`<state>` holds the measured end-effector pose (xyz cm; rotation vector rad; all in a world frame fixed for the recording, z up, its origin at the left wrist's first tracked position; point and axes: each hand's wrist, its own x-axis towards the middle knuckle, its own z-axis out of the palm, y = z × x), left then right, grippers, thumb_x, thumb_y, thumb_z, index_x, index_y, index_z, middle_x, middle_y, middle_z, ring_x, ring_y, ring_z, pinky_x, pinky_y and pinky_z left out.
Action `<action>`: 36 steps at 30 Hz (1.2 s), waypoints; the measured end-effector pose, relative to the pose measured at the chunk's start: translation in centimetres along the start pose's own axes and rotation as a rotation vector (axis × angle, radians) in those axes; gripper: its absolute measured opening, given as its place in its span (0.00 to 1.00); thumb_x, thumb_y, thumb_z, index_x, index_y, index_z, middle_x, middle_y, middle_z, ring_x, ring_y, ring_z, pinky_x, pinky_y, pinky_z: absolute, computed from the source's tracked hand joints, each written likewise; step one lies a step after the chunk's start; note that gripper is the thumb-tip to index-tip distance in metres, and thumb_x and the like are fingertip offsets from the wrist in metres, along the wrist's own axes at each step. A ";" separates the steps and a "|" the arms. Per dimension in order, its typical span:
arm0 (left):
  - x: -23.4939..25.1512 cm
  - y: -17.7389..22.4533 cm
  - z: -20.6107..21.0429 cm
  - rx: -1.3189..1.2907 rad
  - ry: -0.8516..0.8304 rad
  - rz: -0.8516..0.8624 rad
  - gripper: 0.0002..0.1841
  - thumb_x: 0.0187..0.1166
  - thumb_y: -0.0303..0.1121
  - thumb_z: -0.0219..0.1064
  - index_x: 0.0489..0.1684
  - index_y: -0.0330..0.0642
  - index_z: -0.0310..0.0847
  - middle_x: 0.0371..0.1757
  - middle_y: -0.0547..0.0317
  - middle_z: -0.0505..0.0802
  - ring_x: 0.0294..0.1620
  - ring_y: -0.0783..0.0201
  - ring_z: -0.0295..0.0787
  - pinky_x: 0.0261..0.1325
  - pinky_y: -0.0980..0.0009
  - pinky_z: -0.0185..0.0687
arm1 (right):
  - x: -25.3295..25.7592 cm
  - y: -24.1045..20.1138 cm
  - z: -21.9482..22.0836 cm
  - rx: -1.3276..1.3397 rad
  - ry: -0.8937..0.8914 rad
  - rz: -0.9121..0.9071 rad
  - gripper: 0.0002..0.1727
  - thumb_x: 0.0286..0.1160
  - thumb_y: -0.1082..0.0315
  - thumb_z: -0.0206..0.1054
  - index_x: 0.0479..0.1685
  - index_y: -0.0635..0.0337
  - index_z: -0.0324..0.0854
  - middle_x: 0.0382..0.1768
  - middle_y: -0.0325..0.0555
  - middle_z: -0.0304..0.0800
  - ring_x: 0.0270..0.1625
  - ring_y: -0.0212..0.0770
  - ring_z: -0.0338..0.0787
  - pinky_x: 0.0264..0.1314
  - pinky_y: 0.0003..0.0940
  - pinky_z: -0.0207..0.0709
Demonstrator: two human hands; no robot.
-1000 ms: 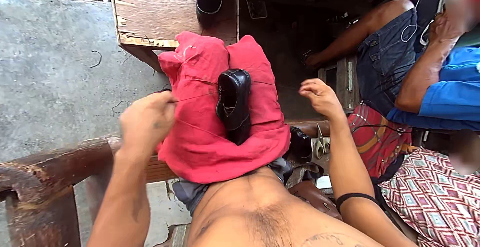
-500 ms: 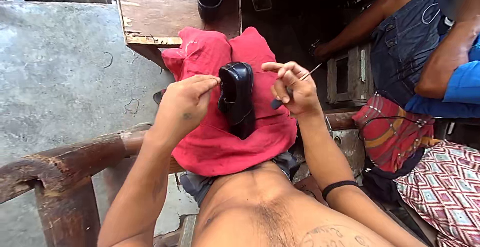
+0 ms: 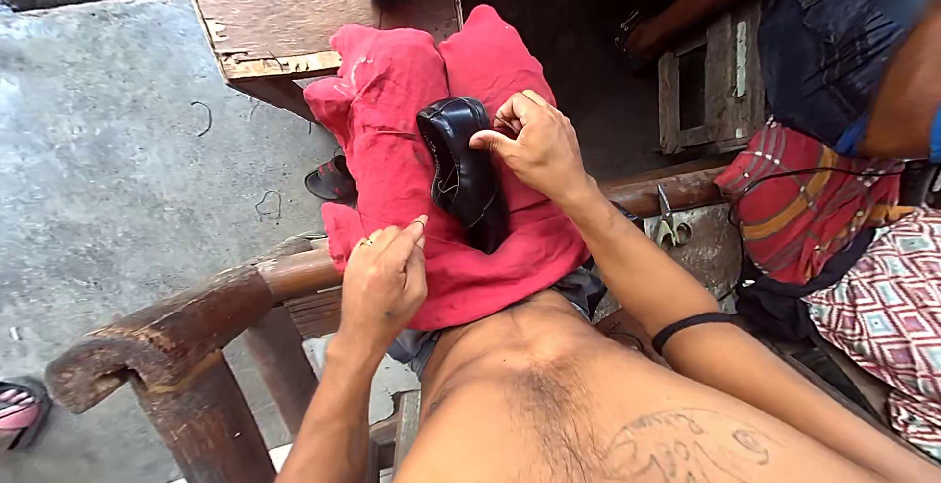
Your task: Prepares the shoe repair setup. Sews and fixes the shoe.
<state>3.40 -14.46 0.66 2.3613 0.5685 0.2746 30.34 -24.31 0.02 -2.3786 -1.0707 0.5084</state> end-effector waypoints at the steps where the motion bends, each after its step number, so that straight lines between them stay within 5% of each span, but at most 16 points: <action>1: -0.9 0.2 0.3 -0.019 0.027 -0.025 0.18 0.86 0.31 0.55 0.61 0.38 0.90 0.32 0.51 0.89 0.36 0.55 0.86 0.44 0.56 0.80 | 0.2 -0.2 -0.1 -0.012 -0.030 0.005 0.29 0.71 0.36 0.72 0.40 0.57 0.84 0.39 0.45 0.83 0.39 0.45 0.85 0.38 0.50 0.76; 11: -2.9 -0.3 1.5 -0.126 0.117 -0.067 0.15 0.87 0.31 0.58 0.57 0.37 0.92 0.35 0.54 0.91 0.38 0.64 0.86 0.48 0.68 0.81 | 0.7 -0.2 -0.2 0.024 -0.090 -0.010 0.27 0.73 0.36 0.71 0.43 0.55 0.85 0.40 0.42 0.83 0.40 0.42 0.84 0.42 0.49 0.76; 13: -1.2 -0.7 0.5 -0.151 0.102 -0.035 0.16 0.87 0.31 0.59 0.61 0.37 0.90 0.43 0.52 0.94 0.44 0.63 0.89 0.53 0.66 0.84 | 0.5 0.9 -0.6 0.273 -0.020 -0.033 0.20 0.73 0.49 0.76 0.48 0.58 0.87 0.43 0.41 0.87 0.39 0.36 0.84 0.45 0.40 0.79; 15: 1.2 -0.7 -0.5 -0.218 0.065 -0.023 0.18 0.88 0.33 0.58 0.68 0.34 0.84 0.57 0.47 0.94 0.50 0.64 0.92 0.57 0.65 0.88 | 0.1 2.6 -0.5 0.604 0.132 -0.071 0.12 0.74 0.68 0.70 0.52 0.64 0.83 0.48 0.46 0.86 0.31 0.31 0.82 0.33 0.29 0.80; 16: 2.5 -0.4 -0.9 -0.273 0.037 -0.051 0.20 0.88 0.34 0.57 0.73 0.35 0.81 0.64 0.48 0.92 0.47 0.67 0.92 0.52 0.68 0.88 | -0.2 3.5 -0.1 0.710 0.211 -0.082 0.12 0.71 0.73 0.63 0.51 0.65 0.81 0.53 0.48 0.83 0.31 0.30 0.81 0.31 0.26 0.79; 18: 5.7 0.5 -1.2 -0.481 -0.037 -0.162 0.24 0.87 0.36 0.59 0.81 0.39 0.73 0.70 0.56 0.90 0.30 0.73 0.89 0.29 0.73 0.87 | -0.9 5.0 0.6 0.805 0.295 -0.142 0.12 0.68 0.79 0.55 0.47 0.67 0.81 0.63 0.52 0.80 0.45 0.34 0.86 0.42 0.28 0.83; 20: 8.7 1.3 -1.1 -0.659 -0.172 -0.277 0.27 0.86 0.38 0.64 0.84 0.41 0.69 0.63 0.59 0.93 0.22 0.71 0.85 0.18 0.72 0.83 | -1.5 5.9 0.2 0.823 0.352 -0.185 0.13 0.77 0.80 0.50 0.54 0.70 0.76 0.68 0.56 0.80 0.52 0.41 0.91 0.45 0.36 0.90; 22: 11.1 1.7 -0.5 -0.684 -0.279 -0.310 0.23 0.83 0.41 0.69 0.74 0.43 0.77 0.47 0.63 0.97 0.15 0.73 0.80 0.14 0.75 0.76 | -2.1 5.7 -1.3 0.824 0.399 -0.151 0.17 0.87 0.76 0.48 0.71 0.70 0.66 0.70 0.55 0.81 0.51 0.47 0.95 0.39 0.42 0.94; 24: 12.7 1.5 0.5 -0.604 -0.327 -0.287 0.17 0.78 0.43 0.74 0.59 0.46 0.84 0.43 0.66 0.97 0.25 0.76 0.86 0.26 0.76 0.81 | -2.7 5.0 -2.5 0.772 0.425 -0.096 0.26 0.92 0.71 0.49 0.86 0.70 0.53 0.57 0.51 0.87 0.34 0.43 0.93 0.26 0.38 0.90; 25: 13.1 1.1 0.9 -0.587 -0.335 -0.272 0.18 0.76 0.42 0.77 0.58 0.46 0.85 0.47 0.65 0.97 0.39 0.74 0.93 0.45 0.72 0.91 | -3.1 4.4 -2.9 0.728 0.393 -0.081 0.29 0.92 0.69 0.50 0.89 0.69 0.49 0.47 0.48 0.88 0.25 0.39 0.87 0.20 0.35 0.85; 26: 13.3 0.9 1.3 -0.604 -0.329 -0.261 0.18 0.74 0.39 0.78 0.58 0.44 0.86 0.49 0.63 0.97 0.48 0.72 0.95 0.56 0.68 0.93 | -3.6 3.9 -3.0 0.664 0.325 -0.075 0.29 0.92 0.68 0.50 0.89 0.69 0.51 0.40 0.46 0.88 0.22 0.37 0.83 0.18 0.35 0.82; 28: 13.3 0.6 1.5 -0.672 -0.321 -0.256 0.17 0.75 0.33 0.77 0.59 0.41 0.86 0.50 0.60 0.98 0.50 0.68 0.96 0.59 0.65 0.93 | -4.5 3.2 -2.8 0.471 0.167 -0.059 0.23 0.92 0.63 0.51 0.81 0.62 0.73 0.39 0.43 0.89 0.29 0.36 0.85 0.30 0.37 0.83; 30: 13.1 0.5 1.5 -0.763 -0.330 -0.286 0.15 0.76 0.28 0.74 0.59 0.38 0.83 0.47 0.58 0.98 0.46 0.67 0.97 0.54 0.67 0.94 | -4.7 2.9 -1.8 0.319 0.128 -0.107 0.20 0.91 0.61 0.55 0.71 0.53 0.85 0.54 0.41 0.93 0.51 0.32 0.91 0.56 0.37 0.87; 32: 13.1 0.4 1.4 -0.844 -0.341 -0.318 0.15 0.77 0.25 0.72 0.61 0.37 0.82 0.47 0.57 0.98 0.45 0.66 0.96 0.52 0.67 0.93 | -4.0 2.4 -0.8 0.255 0.168 -0.192 0.17 0.88 0.62 0.60 0.68 0.54 0.86 0.69 0.43 0.88 0.66 0.36 0.89 0.65 0.39 0.86; 34: 13.1 0.5 1.4 -0.880 -0.349 -0.335 0.15 0.78 0.23 0.71 0.61 0.36 0.82 0.46 0.56 0.98 0.43 0.66 0.96 0.51 0.68 0.93 | -3.0 1.5 -0.3 0.195 0.160 -0.217 0.20 0.85 0.63 0.63 0.72 0.55 0.82 0.74 0.45 0.84 0.60 0.39 0.91 0.55 0.41 0.88; 36: 13.2 0.6 1.5 -0.877 -0.349 -0.331 0.14 0.78 0.23 0.70 0.60 0.36 0.81 0.45 0.57 0.97 0.42 0.67 0.96 0.50 0.68 0.93 | -2.3 0.8 0.1 0.108 0.126 -0.162 0.20 0.84 0.62 0.61 0.72 0.53 0.83 0.61 0.43 0.92 0.52 0.42 0.93 0.50 0.47 0.87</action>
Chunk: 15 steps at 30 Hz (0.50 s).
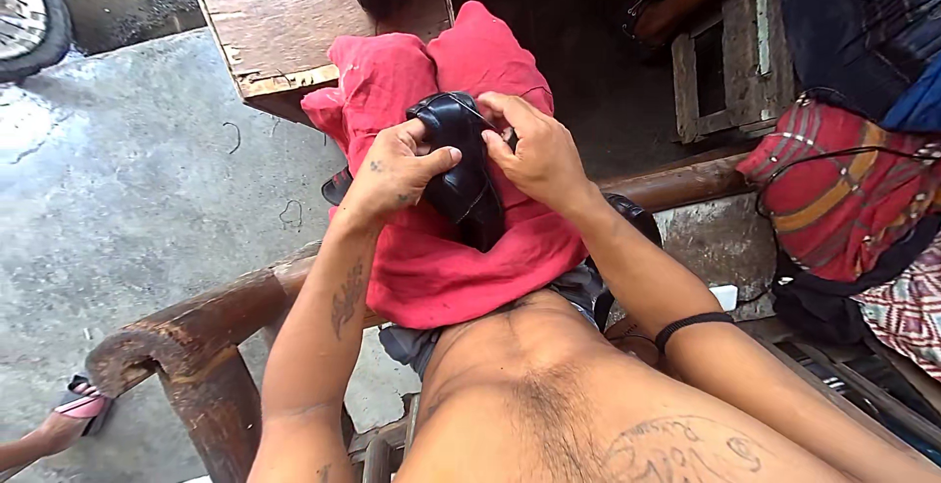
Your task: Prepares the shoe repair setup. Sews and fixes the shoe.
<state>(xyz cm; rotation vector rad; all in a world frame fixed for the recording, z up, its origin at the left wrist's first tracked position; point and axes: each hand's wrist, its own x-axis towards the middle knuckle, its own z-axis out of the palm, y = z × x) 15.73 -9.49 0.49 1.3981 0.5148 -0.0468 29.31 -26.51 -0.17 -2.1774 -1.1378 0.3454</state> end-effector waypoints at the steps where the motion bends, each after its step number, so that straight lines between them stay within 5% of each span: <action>1: 0.0 0.0 0.1 0.005 0.008 0.006 0.14 0.78 0.23 0.71 0.60 0.36 0.82 0.44 0.56 0.98 0.42 0.67 0.96 0.50 0.68 0.93 | 0.3 -0.1 0.1 -0.040 -0.009 0.016 0.18 0.84 0.62 0.60 0.67 0.52 0.87 0.54 0.44 0.95 0.48 0.44 0.94 0.48 0.49 0.86; 5: 0.1 -0.1 0.3 0.064 0.039 0.030 0.13 0.78 0.25 0.71 0.58 0.36 0.82 0.42 0.57 0.98 0.41 0.68 0.96 0.50 0.68 0.93 | 1.0 0.4 -0.4 -0.127 -0.046 -0.036 0.16 0.84 0.63 0.57 0.55 0.53 0.92 0.47 0.43 0.96 0.44 0.44 0.94 0.43 0.49 0.83; 11: 0.3 -0.3 0.2 0.116 0.033 0.055 0.12 0.80 0.26 0.70 0.59 0.38 0.83 0.42 0.59 0.98 0.42 0.69 0.96 0.51 0.69 0.93 | 1.3 1.5 -0.4 -0.239 -0.049 -0.099 0.16 0.85 0.65 0.55 0.52 0.51 0.91 0.45 0.44 0.96 0.44 0.47 0.95 0.39 0.51 0.82; 15: 0.1 -0.7 -0.4 0.267 0.078 0.112 0.10 0.82 0.29 0.68 0.57 0.42 0.88 0.44 0.64 0.98 0.42 0.76 0.94 0.51 0.74 0.90 | 1.3 3.4 -1.8 -0.237 -0.029 -0.011 0.17 0.87 0.66 0.52 0.54 0.53 0.89 0.48 0.46 0.95 0.50 0.49 0.95 0.45 0.54 0.83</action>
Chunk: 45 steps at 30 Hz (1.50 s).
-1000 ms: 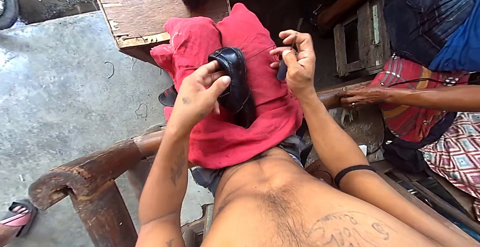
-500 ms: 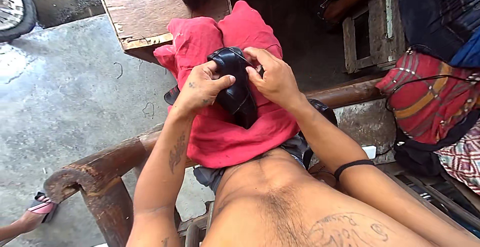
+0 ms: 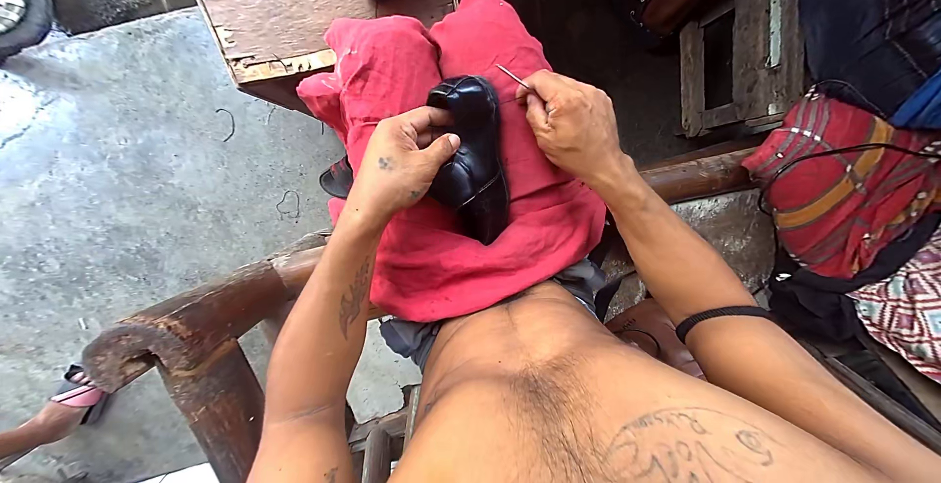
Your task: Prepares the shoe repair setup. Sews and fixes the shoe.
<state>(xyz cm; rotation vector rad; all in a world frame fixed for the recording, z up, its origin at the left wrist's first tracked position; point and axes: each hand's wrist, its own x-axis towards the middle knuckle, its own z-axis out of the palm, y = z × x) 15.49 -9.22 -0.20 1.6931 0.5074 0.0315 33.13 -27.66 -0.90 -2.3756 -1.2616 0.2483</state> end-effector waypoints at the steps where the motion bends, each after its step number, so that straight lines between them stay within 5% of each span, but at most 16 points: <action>1: -0.2 -0.1 -0.3 0.046 0.026 0.013 0.10 0.82 0.28 0.66 0.56 0.43 0.89 0.45 0.66 0.97 0.39 0.79 0.92 0.47 0.76 0.88 | -0.1 0.5 -0.1 0.012 0.010 0.016 0.16 0.86 0.66 0.52 0.53 0.54 0.88 0.47 0.47 0.95 0.49 0.49 0.94 0.46 0.53 0.83; 4: -0.9 0.1 -0.8 0.036 0.038 -0.031 0.12 0.84 0.28 0.64 0.61 0.45 0.88 0.46 0.68 0.98 0.18 0.80 0.81 0.16 0.80 0.72 | -0.2 0.9 -0.5 0.100 -0.055 0.045 0.16 0.86 0.64 0.53 0.54 0.53 0.88 0.42 0.45 0.93 0.43 0.45 0.91 0.44 0.50 0.80; 7: -1.2 0.4 -0.5 -0.060 0.059 -0.053 0.12 0.88 0.31 0.62 0.62 0.43 0.86 0.35 0.66 0.95 0.10 0.76 0.73 0.09 0.78 0.69 | -0.5 1.0 -1.0 0.280 -0.050 0.116 0.15 0.86 0.60 0.58 0.58 0.51 0.88 0.41 0.41 0.91 0.40 0.35 0.87 0.47 0.40 0.81; 10: -1.6 0.7 -0.1 -0.048 0.072 0.002 0.12 0.89 0.32 0.61 0.61 0.43 0.88 0.33 0.66 0.94 0.11 0.77 0.74 0.12 0.78 0.72 | -1.6 0.9 -1.2 0.350 0.066 0.172 0.25 0.88 0.52 0.60 0.77 0.55 0.76 0.63 0.46 0.84 0.59 0.38 0.87 0.60 0.38 0.83; 15: -1.1 1.8 0.0 0.113 0.022 0.001 0.14 0.91 0.41 0.58 0.53 0.50 0.92 0.27 0.71 0.91 0.15 0.78 0.75 0.18 0.77 0.72 | -2.9 -1.3 -0.4 0.430 0.144 0.040 0.18 0.87 0.62 0.60 0.67 0.60 0.83 0.67 0.49 0.84 0.59 0.36 0.87 0.56 0.31 0.84; 18: -0.6 2.2 0.2 0.179 0.015 0.011 0.14 0.88 0.44 0.57 0.41 0.51 0.89 0.23 0.71 0.86 0.15 0.76 0.74 0.19 0.73 0.70 | -2.0 -2.3 0.6 0.422 0.102 -0.021 0.21 0.83 0.64 0.64 0.72 0.58 0.82 0.76 0.48 0.82 0.61 0.35 0.89 0.55 0.30 0.85; 20: -0.3 2.7 0.8 0.393 0.038 -0.061 0.22 0.82 0.59 0.59 0.43 0.52 0.87 0.30 0.64 0.91 0.31 0.65 0.88 0.34 0.55 0.84 | -1.0 -2.7 1.0 0.340 0.030 0.008 0.23 0.84 0.62 0.62 0.76 0.55 0.80 0.66 0.45 0.87 0.55 0.37 0.90 0.54 0.37 0.86; 23: 0.4 3.2 2.2 0.646 0.070 -0.210 0.40 0.69 0.76 0.61 0.50 0.42 0.84 0.40 0.47 0.92 0.47 0.45 0.91 0.47 0.35 0.80 | 0.0 -3.1 0.8 0.167 -0.062 0.052 0.18 0.85 0.62 0.56 0.64 0.50 0.89 0.50 0.42 0.95 0.48 0.43 0.93 0.49 0.50 0.83; 27: 1.5 2.4 1.3 0.654 0.036 -0.202 0.32 0.75 0.66 0.63 0.50 0.42 0.84 0.44 0.46 0.92 0.51 0.44 0.91 0.50 0.33 0.80 | 0.8 -2.3 0.0 0.011 -0.124 -0.009 0.17 0.83 0.63 0.53 0.52 0.48 0.91 0.45 0.43 0.95 0.48 0.49 0.94 0.43 0.58 0.81; 30: 1.6 1.1 0.8 0.553 0.003 -0.109 0.25 0.79 0.61 0.64 0.53 0.47 0.85 0.46 0.54 0.94 0.53 0.53 0.92 0.55 0.38 0.82 | 0.7 -0.6 -0.4 -0.002 -0.095 0.008 0.17 0.83 0.64 0.53 0.49 0.50 0.91 0.44 0.44 0.95 0.49 0.48 0.94 0.45 0.57 0.80; 34: 1.3 0.3 0.6 0.317 -0.022 0.022 0.17 0.81 0.51 0.68 0.54 0.51 0.87 0.44 0.66 0.96 0.48 0.74 0.93 0.56 0.60 0.89 | -0.5 -0.1 -0.4 0.099 -0.055 0.008 0.16 0.83 0.66 0.53 0.48 0.50 0.91 0.42 0.41 0.94 0.45 0.42 0.92 0.45 0.49 0.80; 37: 0.7 0.6 0.6 0.131 -0.071 0.067 0.14 0.82 0.43 0.70 0.57 0.46 0.86 0.46 0.67 0.96 0.49 0.77 0.93 0.59 0.70 0.90 | -1.0 -0.3 -1.0 0.551 -0.055 -0.071 0.15 0.80 0.73 0.56 0.45 0.57 0.91 0.48 0.41 0.90 0.37 0.27 0.83 0.38 0.26 0.77; 39: 0.6 0.7 0.7 0.095 -0.090 0.065 0.14 0.83 0.42 0.69 0.58 0.46 0.85 0.46 0.67 0.97 0.48 0.77 0.94 0.58 0.71 0.91 | -0.7 -0.7 -1.0 1.106 -0.102 -0.135 0.13 0.79 0.77 0.54 0.40 0.65 0.87 0.69 0.50 0.84 0.31 0.25 0.82 0.27 0.22 0.77; 40: 0.6 0.7 0.8 0.101 -0.087 0.060 0.14 0.83 0.42 0.69 0.58 0.47 0.86 0.46 0.68 0.97 0.48 0.77 0.94 0.57 0.70 0.91 | -0.5 -1.1 -0.9 1.351 -0.112 -0.138 0.13 0.79 0.76 0.51 0.38 0.63 0.84 0.72 0.51 0.84 0.27 0.25 0.83 0.22 0.23 0.76; 42: 0.6 0.5 0.8 0.138 -0.067 0.041 0.15 0.83 0.46 0.69 0.58 0.49 0.86 0.46 0.68 0.96 0.48 0.77 0.94 0.58 0.66 0.91 | -0.3 -1.9 -0.6 1.525 -0.064 -0.096 0.13 0.86 0.73 0.48 0.43 0.61 0.80 0.53 0.49 0.94 0.21 0.27 0.82 0.19 0.24 0.74; 45: 0.4 0.2 0.9 0.247 -0.020 -0.003 0.17 0.82 0.53 0.66 0.56 0.54 0.87 0.44 0.70 0.96 0.47 0.75 0.94 0.56 0.59 0.91 | -0.2 -2.4 -0.2 0.781 0.061 -0.012 0.13 0.85 0.66 0.63 0.58 0.64 0.84 0.36 0.37 0.86 0.29 0.27 0.80 0.32 0.24 0.77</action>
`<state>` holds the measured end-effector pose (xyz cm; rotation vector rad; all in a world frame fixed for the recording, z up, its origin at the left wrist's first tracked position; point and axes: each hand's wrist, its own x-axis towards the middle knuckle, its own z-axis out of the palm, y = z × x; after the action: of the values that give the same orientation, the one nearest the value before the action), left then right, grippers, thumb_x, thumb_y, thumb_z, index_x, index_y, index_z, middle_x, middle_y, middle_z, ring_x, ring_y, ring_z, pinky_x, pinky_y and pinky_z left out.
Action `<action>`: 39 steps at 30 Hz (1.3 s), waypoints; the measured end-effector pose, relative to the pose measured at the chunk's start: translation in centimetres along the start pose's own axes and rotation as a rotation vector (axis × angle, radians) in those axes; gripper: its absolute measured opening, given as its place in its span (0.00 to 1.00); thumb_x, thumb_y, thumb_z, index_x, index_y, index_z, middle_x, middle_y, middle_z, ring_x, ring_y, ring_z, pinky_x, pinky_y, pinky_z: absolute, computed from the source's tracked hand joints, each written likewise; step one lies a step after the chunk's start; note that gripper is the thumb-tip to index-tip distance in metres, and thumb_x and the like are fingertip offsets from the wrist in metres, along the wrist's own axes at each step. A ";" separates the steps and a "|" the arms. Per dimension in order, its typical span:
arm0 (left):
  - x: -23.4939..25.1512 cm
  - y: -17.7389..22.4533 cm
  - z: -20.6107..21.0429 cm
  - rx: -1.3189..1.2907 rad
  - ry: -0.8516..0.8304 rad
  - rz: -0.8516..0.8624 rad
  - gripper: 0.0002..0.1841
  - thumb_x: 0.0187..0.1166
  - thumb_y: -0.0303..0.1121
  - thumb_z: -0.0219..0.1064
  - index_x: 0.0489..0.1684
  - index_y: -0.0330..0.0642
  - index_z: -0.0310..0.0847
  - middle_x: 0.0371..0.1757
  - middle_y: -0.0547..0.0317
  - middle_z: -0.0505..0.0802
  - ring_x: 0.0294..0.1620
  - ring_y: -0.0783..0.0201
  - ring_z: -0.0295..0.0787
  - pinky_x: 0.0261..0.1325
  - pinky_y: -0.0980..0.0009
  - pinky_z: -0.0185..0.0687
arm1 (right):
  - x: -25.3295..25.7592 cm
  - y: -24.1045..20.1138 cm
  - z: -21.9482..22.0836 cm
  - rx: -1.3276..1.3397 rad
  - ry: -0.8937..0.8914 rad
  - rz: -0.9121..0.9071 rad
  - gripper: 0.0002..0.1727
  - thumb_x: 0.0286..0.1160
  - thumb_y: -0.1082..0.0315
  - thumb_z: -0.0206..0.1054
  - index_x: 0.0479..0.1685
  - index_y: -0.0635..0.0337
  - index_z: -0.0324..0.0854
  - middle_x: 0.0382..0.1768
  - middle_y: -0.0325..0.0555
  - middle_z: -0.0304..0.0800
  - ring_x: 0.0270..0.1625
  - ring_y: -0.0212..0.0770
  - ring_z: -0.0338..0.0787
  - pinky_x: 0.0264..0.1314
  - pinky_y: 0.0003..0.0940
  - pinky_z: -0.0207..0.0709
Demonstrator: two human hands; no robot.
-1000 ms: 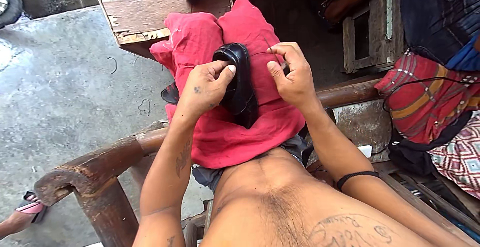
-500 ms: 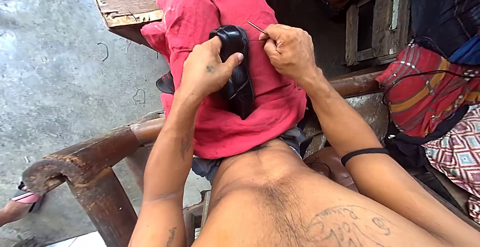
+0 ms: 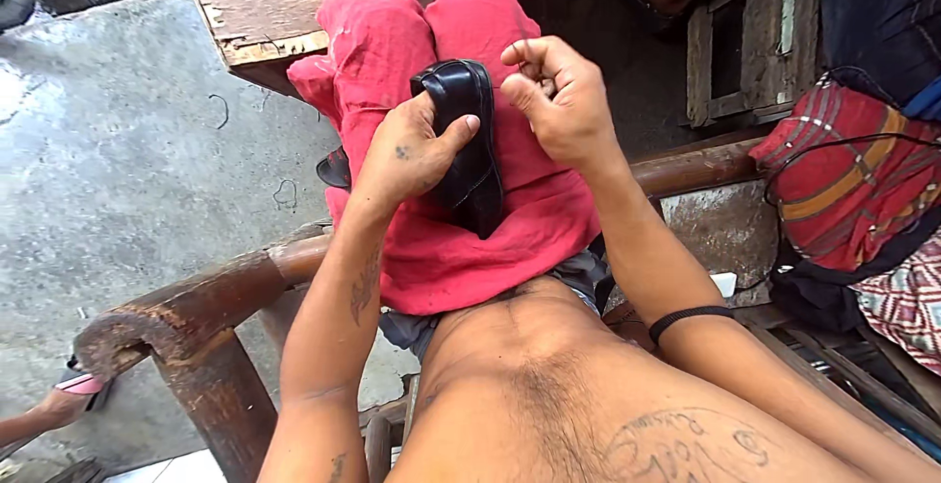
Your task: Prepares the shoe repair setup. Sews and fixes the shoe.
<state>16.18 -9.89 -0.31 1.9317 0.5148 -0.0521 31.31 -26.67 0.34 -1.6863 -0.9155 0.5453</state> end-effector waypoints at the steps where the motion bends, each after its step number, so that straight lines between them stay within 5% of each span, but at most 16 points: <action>1: -0.1 0.1 0.1 0.058 0.005 -0.023 0.19 0.82 0.57 0.65 0.54 0.55 0.87 0.42 0.69 0.96 0.46 0.72 0.94 0.54 0.54 0.89 | -0.2 0.4 0.5 -0.220 0.022 0.005 0.17 0.83 0.56 0.69 0.57 0.62 0.86 0.35 0.38 0.85 0.32 0.29 0.80 0.36 0.27 0.77; 4: -0.8 0.3 0.0 0.167 0.047 0.062 0.22 0.84 0.60 0.60 0.50 0.53 0.88 0.40 0.66 0.94 0.43 0.70 0.92 0.49 0.55 0.86 | -0.7 1.8 1.8 -0.532 0.132 -0.039 0.27 0.74 0.42 0.73 0.40 0.61 0.88 0.32 0.43 0.81 0.31 0.38 0.80 0.34 0.37 0.76; 6: -2.2 0.4 -0.8 0.221 0.133 0.221 0.20 0.91 0.48 0.56 0.57 0.46 0.90 0.50 0.59 0.93 0.53 0.69 0.89 0.60 0.64 0.83 | -0.8 2.4 2.1 -0.565 0.153 -0.027 0.28 0.75 0.41 0.72 0.33 0.62 0.86 0.30 0.44 0.80 0.30 0.40 0.81 0.33 0.39 0.76; 8: -3.9 0.6 -1.8 0.430 0.222 0.224 0.20 0.93 0.41 0.52 0.61 0.42 0.89 0.58 0.49 0.92 0.60 0.56 0.89 0.63 0.55 0.83 | -0.7 2.4 2.3 -0.589 0.135 0.004 0.28 0.77 0.40 0.69 0.32 0.61 0.86 0.31 0.44 0.81 0.31 0.40 0.82 0.34 0.39 0.77; 11: -6.3 1.2 -2.1 0.672 0.215 0.082 0.21 0.94 0.42 0.50 0.64 0.42 0.88 0.60 0.44 0.93 0.55 0.42 0.93 0.50 0.40 0.85 | -0.4 2.2 2.7 -0.630 0.085 0.038 0.28 0.81 0.41 0.65 0.30 0.59 0.86 0.31 0.43 0.82 0.33 0.41 0.84 0.36 0.41 0.77; 13: -8.0 1.3 -1.5 0.731 0.170 0.052 0.20 0.94 0.41 0.50 0.63 0.40 0.87 0.51 0.41 0.92 0.44 0.38 0.92 0.38 0.37 0.82 | -0.1 2.1 3.0 -0.649 0.028 0.064 0.28 0.83 0.41 0.63 0.31 0.59 0.86 0.32 0.44 0.83 0.35 0.42 0.85 0.36 0.43 0.77; 16: -10.7 0.4 -0.5 0.764 0.202 0.077 0.18 0.92 0.38 0.52 0.64 0.41 0.86 0.40 0.44 0.89 0.33 0.43 0.88 0.27 0.45 0.78 | 0.7 1.9 3.3 -0.650 -0.071 0.114 0.27 0.84 0.42 0.62 0.34 0.59 0.87 0.36 0.45 0.84 0.39 0.43 0.87 0.40 0.44 0.78; 23: -13.9 -2.4 2.8 0.620 0.350 0.066 0.17 0.90 0.37 0.58 0.60 0.40 0.91 0.32 0.47 0.89 0.29 0.49 0.87 0.29 0.51 0.79 | 1.1 1.2 3.7 -0.658 -0.164 0.126 0.27 0.84 0.42 0.61 0.35 0.59 0.86 0.37 0.45 0.84 0.42 0.44 0.87 0.43 0.46 0.78; 26: -12.6 -2.4 2.2 0.535 0.353 0.105 0.17 0.91 0.37 0.58 0.62 0.39 0.89 0.34 0.48 0.88 0.32 0.52 0.86 0.34 0.55 0.81 | 0.9 1.2 2.5 -0.526 -0.130 0.141 0.21 0.83 0.47 0.65 0.40 0.57 0.89 0.38 0.42 0.87 0.39 0.38 0.86 0.47 0.42 0.79; 32: -6.2 0.8 -0.6 0.212 0.288 0.179 0.22 0.90 0.44 0.59 0.71 0.39 0.83 0.58 0.53 0.94 0.41 0.71 0.88 0.45 0.71 0.83 | 1.0 1.2 0.0 -0.080 -0.081 0.259 0.09 0.84 0.64 0.65 0.43 0.58 0.90 0.27 0.34 0.89 0.23 0.24 0.81 0.28 0.23 0.76; 34: -3.4 1.7 -0.6 0.118 0.156 0.091 0.27 0.84 0.57 0.62 0.66 0.45 0.86 0.53 0.62 0.96 0.51 0.72 0.93 0.58 0.65 0.89 | 0.8 1.2 0.0 -0.031 -0.049 0.242 0.09 0.84 0.65 0.65 0.42 0.58 0.90 0.27 0.33 0.89 0.23 0.24 0.80 0.27 0.23 0.76; 36: -0.8 2.1 -0.1 0.144 0.044 -0.030 0.29 0.74 0.65 0.68 0.54 0.48 0.86 0.42 0.64 0.96 0.45 0.69 0.94 0.53 0.56 0.90 | 0.6 1.0 0.0 -0.033 -0.044 0.228 0.10 0.84 0.65 0.65 0.42 0.58 0.90 0.27 0.33 0.89 0.23 0.24 0.80 0.27 0.23 0.75; 38: 0.7 1.9 0.1 0.143 -0.020 -0.103 0.28 0.71 0.60 0.74 0.56 0.46 0.84 0.44 0.60 0.95 0.48 0.65 0.93 0.56 0.52 0.88 | 0.5 1.0 -0.4 0.018 -0.050 0.224 0.09 0.85 0.65 0.64 0.44 0.59 0.90 0.28 0.33 0.89 0.22 0.24 0.79 0.26 0.22 0.75; 39: 0.9 1.6 0.0 0.078 -0.031 -0.077 0.23 0.72 0.52 0.76 0.56 0.45 0.84 0.45 0.62 0.96 0.48 0.69 0.94 0.56 0.58 0.90 | 0.5 0.9 -0.8 0.086 -0.051 0.233 0.09 0.86 0.67 0.64 0.46 0.61 0.89 0.28 0.34 0.89 0.22 0.25 0.79 0.25 0.22 0.74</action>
<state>17.58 -10.09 0.89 1.9830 0.5741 -0.1534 32.43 -26.81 -0.20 -1.7178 -0.7252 0.7764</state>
